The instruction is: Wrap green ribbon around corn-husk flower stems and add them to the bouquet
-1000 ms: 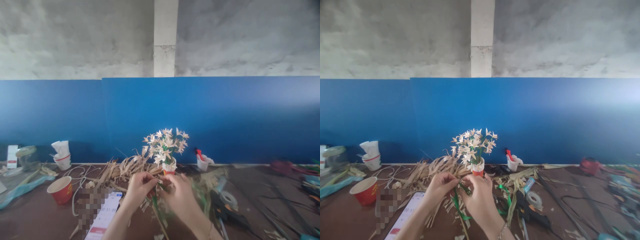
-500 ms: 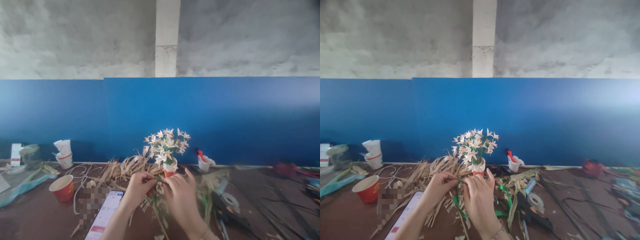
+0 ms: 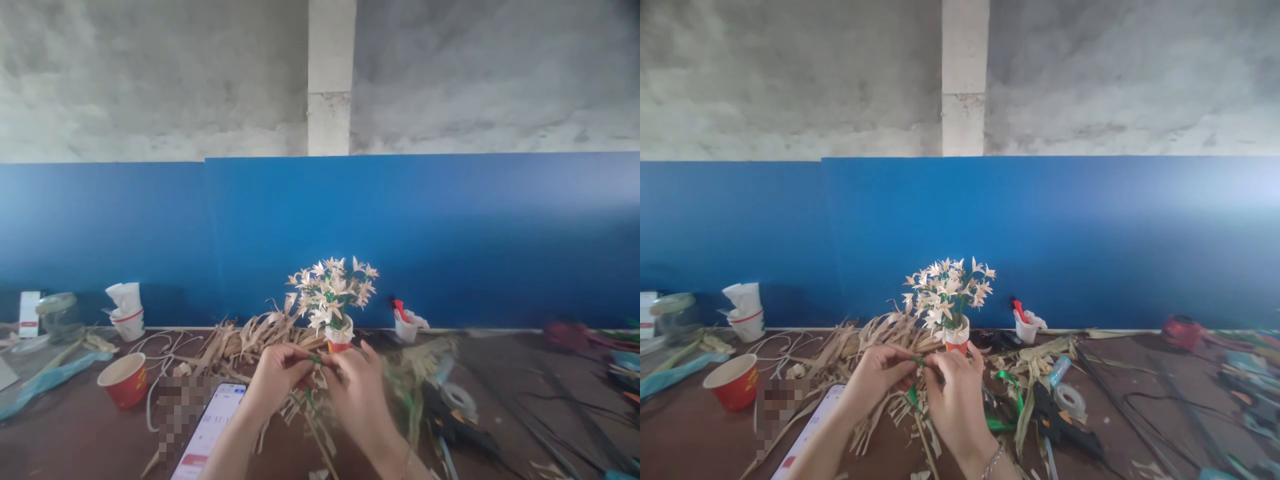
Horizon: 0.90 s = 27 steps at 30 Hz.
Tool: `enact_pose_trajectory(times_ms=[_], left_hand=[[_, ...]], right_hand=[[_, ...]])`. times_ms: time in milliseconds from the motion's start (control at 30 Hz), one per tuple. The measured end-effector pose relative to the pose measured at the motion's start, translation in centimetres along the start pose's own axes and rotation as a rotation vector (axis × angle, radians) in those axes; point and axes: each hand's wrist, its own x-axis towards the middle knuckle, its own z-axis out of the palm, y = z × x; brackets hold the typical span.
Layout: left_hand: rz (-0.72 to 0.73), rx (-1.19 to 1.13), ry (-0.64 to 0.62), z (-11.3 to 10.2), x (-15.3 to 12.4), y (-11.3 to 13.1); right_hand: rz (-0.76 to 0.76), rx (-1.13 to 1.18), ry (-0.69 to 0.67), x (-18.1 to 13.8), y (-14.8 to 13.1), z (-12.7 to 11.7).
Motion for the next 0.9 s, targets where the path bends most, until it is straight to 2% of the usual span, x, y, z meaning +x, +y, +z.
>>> enact_pose_trajectory(times_ms=[67,167,267,333,400,467,500,600,667,800,900], left_hand=[[0.021,0.025,-0.019,0.0,-0.1,0.1],[0.008,-0.009,-0.106,0.0,-0.5,0.4],[-0.018,-0.103,-0.188,-0.1,-1.2,0.7],[-0.009,-0.108,-0.205,-0.2,-1.5,1.0],[0.02,-0.046,-0.193,-0.2,-1.5,1.1],[0.059,0.026,-0.147,-0.2,-1.2,0.9],[0.077,0.052,-0.116,-0.1,-1.0,0.7],[0.1,0.084,-0.001,0.5,-0.5,-0.1],[0.063,0.067,0.063,1.1,-0.3,-0.6],[-0.027,-0.006,0.133,2.4,-0.2,-1.1],[-0.038,-0.049,0.098,2.4,-0.1,-1.2]], right_hand=[[0.25,0.244,-0.184,0.3,0.2,-0.4],[0.621,0.74,-0.523,0.6,1.0,-0.8],[0.755,1.145,-0.757,0.5,1.9,-0.5],[0.764,1.242,-0.801,0.4,2.2,-0.2],[0.764,1.154,-0.745,0.4,2.3,-0.2],[0.678,0.894,-0.62,0.6,2.0,-0.5],[0.583,0.718,-0.521,0.7,1.7,-0.7],[0.173,0.162,-0.168,0.5,0.5,-1.2],[-0.028,-0.091,-0.008,0.1,-0.2,-1.0],[-0.163,-0.251,0.118,-0.7,-0.5,0.2],[-0.185,-0.257,0.174,-0.9,-0.1,0.7]])
